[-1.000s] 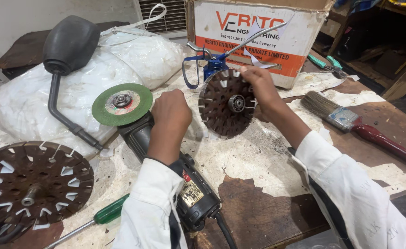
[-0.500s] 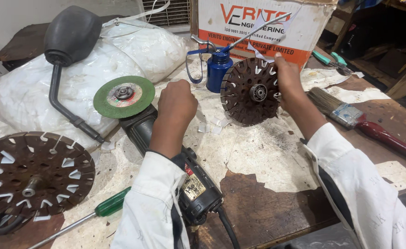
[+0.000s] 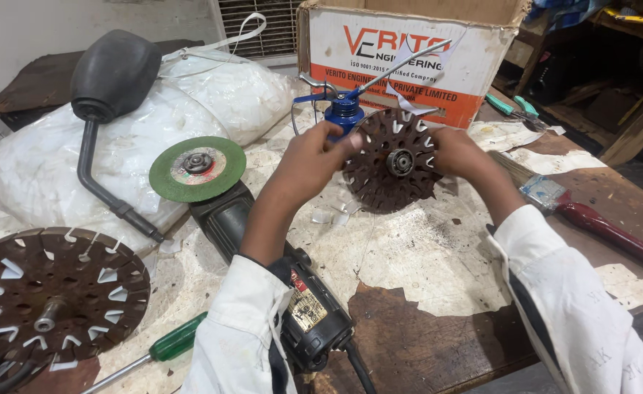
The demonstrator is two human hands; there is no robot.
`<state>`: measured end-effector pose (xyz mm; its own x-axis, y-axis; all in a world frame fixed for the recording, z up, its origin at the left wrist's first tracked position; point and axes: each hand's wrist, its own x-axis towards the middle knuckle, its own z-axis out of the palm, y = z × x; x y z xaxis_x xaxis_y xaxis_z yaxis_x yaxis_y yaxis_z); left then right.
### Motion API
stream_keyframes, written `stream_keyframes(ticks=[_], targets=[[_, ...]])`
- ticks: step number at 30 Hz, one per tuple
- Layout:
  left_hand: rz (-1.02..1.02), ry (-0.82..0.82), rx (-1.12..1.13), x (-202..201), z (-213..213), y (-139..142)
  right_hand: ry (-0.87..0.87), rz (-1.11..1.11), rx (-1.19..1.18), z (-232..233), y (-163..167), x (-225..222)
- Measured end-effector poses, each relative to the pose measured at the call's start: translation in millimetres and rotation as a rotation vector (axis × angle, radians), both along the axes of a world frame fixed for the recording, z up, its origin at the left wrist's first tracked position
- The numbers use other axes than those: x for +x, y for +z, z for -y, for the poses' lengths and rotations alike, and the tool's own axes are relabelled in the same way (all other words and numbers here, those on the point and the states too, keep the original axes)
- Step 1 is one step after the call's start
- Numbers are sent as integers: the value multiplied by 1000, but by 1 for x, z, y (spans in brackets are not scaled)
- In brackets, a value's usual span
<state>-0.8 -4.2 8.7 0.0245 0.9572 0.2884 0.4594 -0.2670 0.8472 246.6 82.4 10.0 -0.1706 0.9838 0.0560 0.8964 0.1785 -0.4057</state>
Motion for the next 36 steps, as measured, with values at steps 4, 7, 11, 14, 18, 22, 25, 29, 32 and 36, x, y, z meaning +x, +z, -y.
stream_keyframes(ticks=[4,7,11,14,18,22,25,29,32,36], targets=[[-183,123,33,1,-4,-7,73,66,66,0,-3,6],[-95,231,2,-2,-7,-12,93,-181,-16,-3,0,14],[80,385,90,-10,-9,-15,73,-402,-50,-4,10,30],[102,524,105,-19,-7,-16,-77,-219,-93,6,21,35],[-33,630,113,-24,-7,-15,-156,71,-148,13,24,26],[-156,633,153,-20,-9,-13,-21,113,-7,7,12,17],[-200,621,225,-18,-6,-12,59,121,56,2,5,13],[-180,540,240,-12,0,-7,155,164,50,3,-4,-2],[-219,534,282,-11,5,-3,302,96,39,7,-3,-7],[-189,541,245,-14,8,0,332,4,-113,10,3,-9]])
